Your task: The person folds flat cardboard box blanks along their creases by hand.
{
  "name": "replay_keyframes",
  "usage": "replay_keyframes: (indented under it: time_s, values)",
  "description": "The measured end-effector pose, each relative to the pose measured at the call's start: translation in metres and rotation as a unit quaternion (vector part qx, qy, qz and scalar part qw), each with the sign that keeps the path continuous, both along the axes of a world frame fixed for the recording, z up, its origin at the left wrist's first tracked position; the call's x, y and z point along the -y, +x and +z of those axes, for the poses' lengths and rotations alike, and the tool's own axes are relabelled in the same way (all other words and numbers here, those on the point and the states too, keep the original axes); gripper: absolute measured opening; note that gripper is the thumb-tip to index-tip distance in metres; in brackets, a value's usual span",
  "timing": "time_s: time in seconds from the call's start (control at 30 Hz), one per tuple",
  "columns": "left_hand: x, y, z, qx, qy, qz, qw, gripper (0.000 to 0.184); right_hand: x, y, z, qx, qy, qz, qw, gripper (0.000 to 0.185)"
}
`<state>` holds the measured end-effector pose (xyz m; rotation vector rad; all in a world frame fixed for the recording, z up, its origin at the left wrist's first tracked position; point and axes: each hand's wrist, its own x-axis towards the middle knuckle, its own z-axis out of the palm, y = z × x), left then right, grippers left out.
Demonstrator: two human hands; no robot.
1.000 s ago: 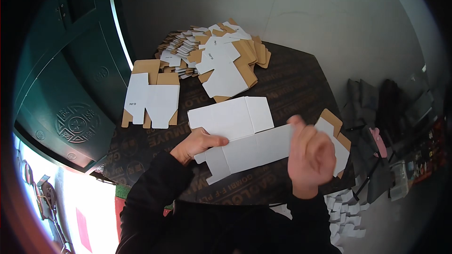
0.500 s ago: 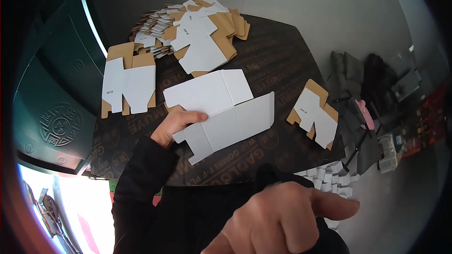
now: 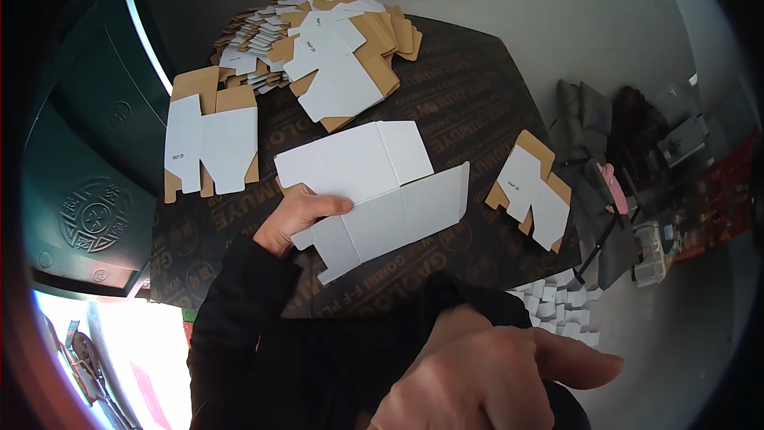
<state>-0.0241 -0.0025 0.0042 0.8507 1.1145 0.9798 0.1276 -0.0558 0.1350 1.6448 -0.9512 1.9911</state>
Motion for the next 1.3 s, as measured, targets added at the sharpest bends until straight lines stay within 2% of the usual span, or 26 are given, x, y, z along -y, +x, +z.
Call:
replay_keyframes:
  time_s: [0.2,0.83,1.03,1.3]
  values:
    - [-0.001,0.0,-0.002,-0.002,-0.004,-0.006,1.0,0.029,-0.011,0.005,0.001,-0.006,0.015,0.0,1.0,0.053]
    - [0.004,0.004,0.002,0.042,0.019,0.054,0.997,0.048,-0.032,0.02,-0.004,-0.019,0.0,-0.003,1.0,0.053]
    - [0.005,0.008,0.005,0.057,0.019,0.073,0.996,0.047,-0.033,0.021,-0.002,-0.003,-0.013,-0.015,1.0,0.054]
    - [0.003,0.002,0.002,0.052,0.006,0.041,0.998,0.045,-0.033,0.02,-0.005,0.005,-0.018,-0.024,1.0,0.053]
